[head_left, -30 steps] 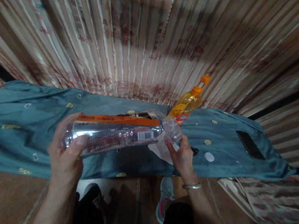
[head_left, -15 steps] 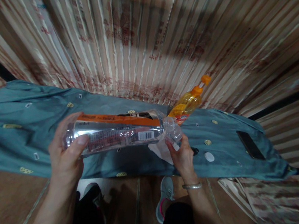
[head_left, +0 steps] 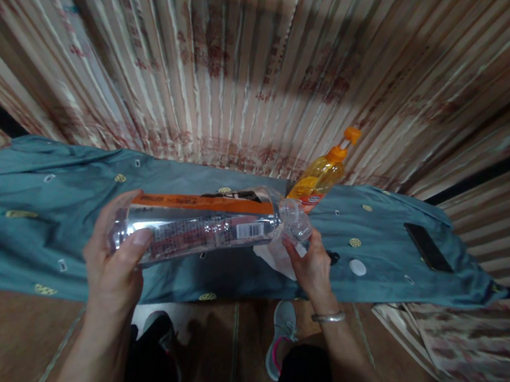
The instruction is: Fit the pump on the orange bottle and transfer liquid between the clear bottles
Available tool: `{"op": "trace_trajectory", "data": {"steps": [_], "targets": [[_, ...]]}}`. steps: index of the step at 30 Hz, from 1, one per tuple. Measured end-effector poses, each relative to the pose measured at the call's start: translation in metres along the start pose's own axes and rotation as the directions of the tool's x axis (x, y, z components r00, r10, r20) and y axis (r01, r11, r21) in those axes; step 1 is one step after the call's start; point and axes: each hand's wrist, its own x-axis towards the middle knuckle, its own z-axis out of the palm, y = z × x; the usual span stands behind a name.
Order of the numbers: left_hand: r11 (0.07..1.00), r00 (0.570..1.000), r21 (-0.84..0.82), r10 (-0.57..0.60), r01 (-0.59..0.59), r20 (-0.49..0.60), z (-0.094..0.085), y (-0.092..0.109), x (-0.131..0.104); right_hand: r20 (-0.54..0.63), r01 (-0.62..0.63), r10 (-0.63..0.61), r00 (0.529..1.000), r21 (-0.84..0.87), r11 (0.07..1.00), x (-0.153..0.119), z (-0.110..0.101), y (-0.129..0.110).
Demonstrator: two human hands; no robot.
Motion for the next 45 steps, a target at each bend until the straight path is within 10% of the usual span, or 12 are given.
{"op": "trace_trajectory", "data": {"steps": [45], "targets": [[0.997,0.997,-0.061,-0.058,0.055,-0.042,0.0017,0.0028,0.0009,0.007,0.012,-0.012,1.000,-0.006,1.000,0.0005,-0.0005,-0.0005]]}}
